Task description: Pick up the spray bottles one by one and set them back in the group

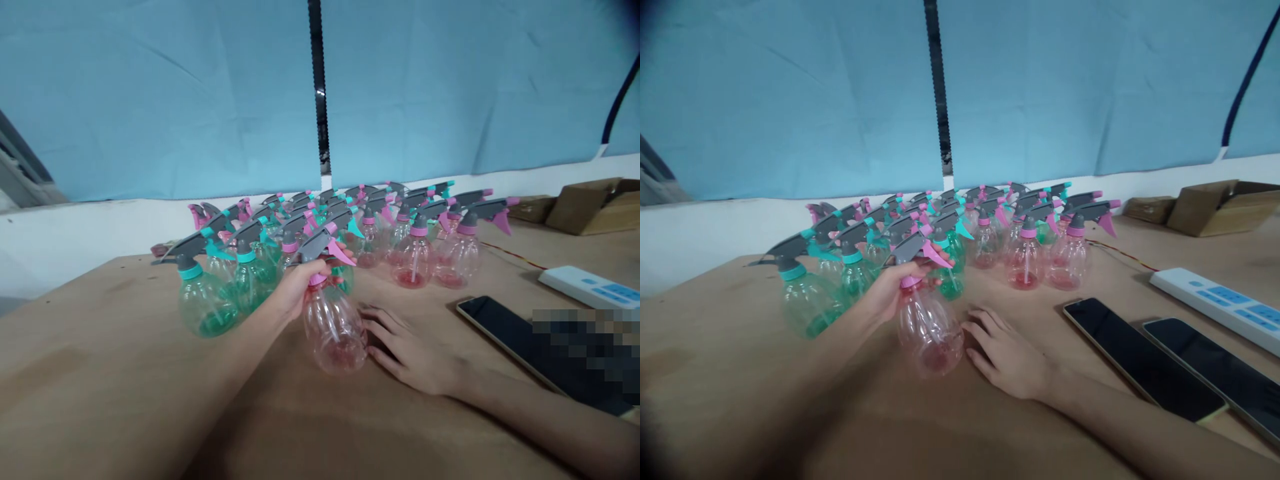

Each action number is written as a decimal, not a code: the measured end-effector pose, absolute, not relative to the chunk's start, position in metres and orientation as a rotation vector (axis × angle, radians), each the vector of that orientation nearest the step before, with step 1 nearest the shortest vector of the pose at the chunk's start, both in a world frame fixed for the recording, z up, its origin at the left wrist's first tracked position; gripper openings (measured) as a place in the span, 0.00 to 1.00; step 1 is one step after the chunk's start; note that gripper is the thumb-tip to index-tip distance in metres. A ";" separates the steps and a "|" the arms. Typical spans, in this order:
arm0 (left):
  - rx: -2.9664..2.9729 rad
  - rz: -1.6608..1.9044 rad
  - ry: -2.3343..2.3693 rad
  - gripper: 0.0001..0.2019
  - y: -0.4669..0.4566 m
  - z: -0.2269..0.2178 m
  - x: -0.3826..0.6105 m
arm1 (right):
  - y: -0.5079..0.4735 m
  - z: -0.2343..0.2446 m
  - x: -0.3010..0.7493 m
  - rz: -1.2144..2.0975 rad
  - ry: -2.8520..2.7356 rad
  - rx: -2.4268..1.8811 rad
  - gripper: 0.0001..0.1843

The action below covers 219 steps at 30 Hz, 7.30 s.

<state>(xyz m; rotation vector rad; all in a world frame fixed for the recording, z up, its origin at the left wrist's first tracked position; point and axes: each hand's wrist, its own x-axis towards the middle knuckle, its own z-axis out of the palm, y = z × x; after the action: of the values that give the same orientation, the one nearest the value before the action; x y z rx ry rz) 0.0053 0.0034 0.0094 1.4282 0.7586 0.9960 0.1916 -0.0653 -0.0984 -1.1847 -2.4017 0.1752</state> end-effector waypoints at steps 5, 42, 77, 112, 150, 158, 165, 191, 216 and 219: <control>1.436 0.974 0.817 0.21 0.003 0.010 0.007 | -0.066 -0.098 0.192 0.170 -2.404 -1.181 0.19; 1.509 0.987 0.610 0.23 0.006 0.005 0.009 | -0.066 -0.097 0.191 0.181 -2.418 -1.187 0.19; 1.385 0.984 0.755 0.21 0.007 0.008 0.007 | -0.065 -0.100 0.191 0.181 -2.406 -1.204 0.19; 1.887 1.025 0.835 0.09 -0.018 -0.017 0.029 | -0.067 -0.100 0.192 0.173 -2.186 -1.259 0.26; 2.750 0.404 0.995 0.25 -0.021 -0.082 0.031 | -0.041 -0.116 0.205 -0.074 -1.932 -1.623 0.38; 2.870 0.196 1.017 0.27 -0.021 -0.084 0.027 | -0.037 -0.121 0.207 -0.155 -2.008 -1.631 0.31; 2.895 0.070 0.925 0.27 -0.022 -0.077 0.009 | -0.042 -0.121 0.204 -0.163 -2.082 -1.729 0.27; 2.919 0.072 0.965 0.23 -0.031 -0.068 -0.026 | -0.061 -0.102 0.198 0.003 -2.486 -1.267 0.23; 2.928 0.105 0.969 0.23 -0.030 -0.069 -0.026 | -0.060 -0.102 0.198 0.010 -2.496 -1.291 0.24; 2.921 0.106 0.962 0.23 -0.031 -0.069 -0.026 | -0.061 -0.102 0.199 0.010 -2.498 -1.286 0.24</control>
<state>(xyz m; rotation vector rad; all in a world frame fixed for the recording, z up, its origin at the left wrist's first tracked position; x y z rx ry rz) -0.0258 -0.0307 -0.0693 2.9210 0.9622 0.1057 0.1985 -0.0606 -0.1021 -1.2862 -2.4979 0.0104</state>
